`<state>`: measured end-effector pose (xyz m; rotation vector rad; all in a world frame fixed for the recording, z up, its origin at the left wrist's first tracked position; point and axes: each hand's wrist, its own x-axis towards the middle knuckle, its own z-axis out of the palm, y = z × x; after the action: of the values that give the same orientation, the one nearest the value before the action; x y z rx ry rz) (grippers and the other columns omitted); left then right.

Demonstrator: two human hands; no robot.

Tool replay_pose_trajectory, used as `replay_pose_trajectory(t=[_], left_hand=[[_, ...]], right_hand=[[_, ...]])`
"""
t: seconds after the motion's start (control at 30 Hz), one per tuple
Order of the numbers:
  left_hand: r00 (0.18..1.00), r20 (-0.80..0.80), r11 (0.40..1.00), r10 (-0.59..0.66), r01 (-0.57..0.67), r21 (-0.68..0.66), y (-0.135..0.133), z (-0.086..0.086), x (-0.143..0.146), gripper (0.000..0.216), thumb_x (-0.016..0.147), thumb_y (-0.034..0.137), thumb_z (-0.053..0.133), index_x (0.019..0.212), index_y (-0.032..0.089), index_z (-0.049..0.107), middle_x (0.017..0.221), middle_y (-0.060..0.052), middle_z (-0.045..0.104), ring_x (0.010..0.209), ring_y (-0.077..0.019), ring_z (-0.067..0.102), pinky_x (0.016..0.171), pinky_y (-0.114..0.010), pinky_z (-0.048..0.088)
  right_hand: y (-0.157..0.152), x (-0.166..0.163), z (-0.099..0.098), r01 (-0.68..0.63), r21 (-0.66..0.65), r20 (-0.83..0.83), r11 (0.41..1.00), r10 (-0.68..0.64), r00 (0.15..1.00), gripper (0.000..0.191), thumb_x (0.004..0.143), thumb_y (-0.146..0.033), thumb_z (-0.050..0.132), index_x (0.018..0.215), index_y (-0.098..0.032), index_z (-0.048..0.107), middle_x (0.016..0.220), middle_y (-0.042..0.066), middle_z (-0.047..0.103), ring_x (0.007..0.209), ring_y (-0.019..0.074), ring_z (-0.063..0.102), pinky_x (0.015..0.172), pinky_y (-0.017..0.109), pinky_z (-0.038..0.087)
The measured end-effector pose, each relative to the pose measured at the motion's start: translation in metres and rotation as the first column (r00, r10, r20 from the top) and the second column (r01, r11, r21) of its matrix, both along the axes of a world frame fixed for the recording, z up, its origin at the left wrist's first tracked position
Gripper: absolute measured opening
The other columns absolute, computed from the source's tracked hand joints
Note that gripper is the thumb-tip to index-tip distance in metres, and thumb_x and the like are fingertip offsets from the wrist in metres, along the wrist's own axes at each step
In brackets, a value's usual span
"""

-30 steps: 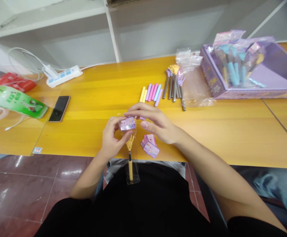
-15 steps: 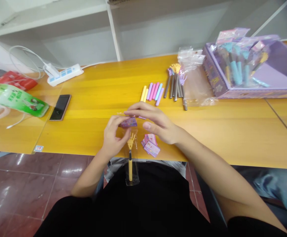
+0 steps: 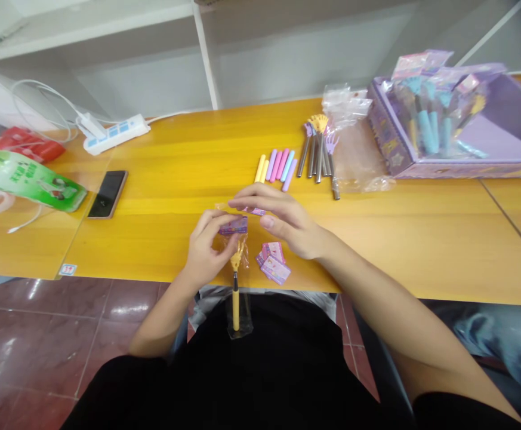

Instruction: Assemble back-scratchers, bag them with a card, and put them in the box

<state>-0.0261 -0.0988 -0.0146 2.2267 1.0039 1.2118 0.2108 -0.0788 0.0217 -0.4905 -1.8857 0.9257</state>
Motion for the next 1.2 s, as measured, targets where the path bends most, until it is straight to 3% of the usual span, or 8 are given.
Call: replay_pose_trajectory(t=[0.2,0.33,0.6,0.7,0.83,0.97,1.07,1.2], left_hand=[[0.966,0.259,0.982,-0.008,0.057,-0.181,-0.001,-0.015,0.001,0.075,0.102,0.028,0.074,0.165,0.034,0.034,0.128,-0.008,0.068,0.102,-0.0185,0.077,0.087,-0.034,0.067],[0.973,0.227,0.974,0.026,0.027,-0.227,-0.002,-0.017,-0.001,0.058,0.102,0.027,0.074,0.153,0.027,0.047,0.126,-0.009,0.071,0.101,-0.0183,0.078,0.088,-0.033,0.067],[0.996,0.093,0.996,-0.01,0.018,-0.093,-0.002,-0.004,0.0,0.019,0.098,0.015,0.069,0.115,0.023,0.071,0.109,-0.006,0.071,0.096,-0.0179,0.071,0.082,-0.032,0.062],[0.996,0.089,0.996,-0.018,0.026,-0.085,-0.003,-0.002,-0.001,0.02,0.098,0.017,0.071,0.118,0.022,0.072,0.112,-0.007,0.072,0.099,-0.0198,0.071,0.084,-0.034,0.063],[0.985,0.173,0.987,0.017,0.011,-0.159,-0.002,-0.01,-0.001,0.016,0.104,0.022,0.069,0.12,0.023,0.071,0.114,-0.007,0.075,0.103,-0.0191,0.077,0.091,-0.035,0.065],[0.967,0.251,0.968,0.042,0.023,-0.252,-0.002,-0.017,-0.001,0.046,0.104,0.027,0.073,0.148,0.027,0.057,0.12,-0.006,0.078,0.103,-0.0178,0.081,0.09,-0.031,0.067],[0.969,0.246,0.952,0.039,0.039,-0.305,-0.003,-0.017,-0.001,0.053,0.106,0.03,0.072,0.154,0.028,0.05,0.114,-0.005,0.079,0.101,-0.0183,0.082,0.088,-0.031,0.068],[0.98,0.188,0.94,0.066,0.002,-0.34,-0.004,-0.017,-0.004,0.046,0.105,0.032,0.073,0.148,0.028,0.057,0.108,-0.003,0.079,0.085,-0.0156,0.08,0.077,-0.028,0.066]], right_hand=[[-0.001,0.002,0.005,0.025,-0.006,0.029,1.0,-0.025,0.999,0.04,0.115,-0.05,0.051,0.132,-0.026,0.077,0.125,0.009,0.075,0.122,0.0236,0.067,0.11,0.046,0.05],[-0.002,0.001,0.005,0.001,-0.078,0.011,0.997,0.0,1.0,0.039,0.115,-0.05,0.051,0.123,-0.025,0.079,0.11,0.006,0.08,0.108,0.0203,0.071,0.102,0.041,0.054],[0.001,-0.009,-0.007,0.208,-0.078,0.112,0.975,-0.199,0.974,0.015,0.105,-0.03,0.067,0.116,-0.021,0.074,0.108,0.006,0.076,0.095,0.0162,0.072,0.087,0.033,0.058],[0.002,-0.01,-0.011,0.219,-0.112,0.155,0.969,-0.201,0.967,0.024,0.102,-0.03,0.071,0.125,-0.021,0.071,0.115,0.007,0.072,0.094,0.0164,0.07,0.079,0.031,0.058],[0.002,-0.012,-0.015,0.148,-0.232,0.283,0.961,-0.079,0.956,0.032,0.102,-0.037,0.072,0.129,-0.02,0.069,0.109,0.006,0.074,0.087,0.0162,0.069,0.074,0.031,0.055],[0.003,-0.013,-0.016,0.132,-0.266,0.338,0.955,-0.036,0.94,0.031,0.101,-0.037,0.071,0.125,-0.018,0.072,0.096,0.003,0.075,0.075,0.0143,0.064,0.07,0.03,0.05],[0.003,-0.013,-0.017,0.134,-0.311,0.344,0.941,-0.02,0.939,0.025,0.101,-0.038,0.071,0.113,-0.017,0.075,0.086,0.002,0.074,0.069,0.013,0.06,0.065,0.028,0.045],[0.003,-0.01,-0.015,0.165,-0.315,0.351,0.935,-0.047,0.935,0.029,0.1,-0.043,0.073,0.088,-0.017,0.074,0.072,0.0,0.071,0.063,0.0116,0.058,0.063,0.028,0.041]])
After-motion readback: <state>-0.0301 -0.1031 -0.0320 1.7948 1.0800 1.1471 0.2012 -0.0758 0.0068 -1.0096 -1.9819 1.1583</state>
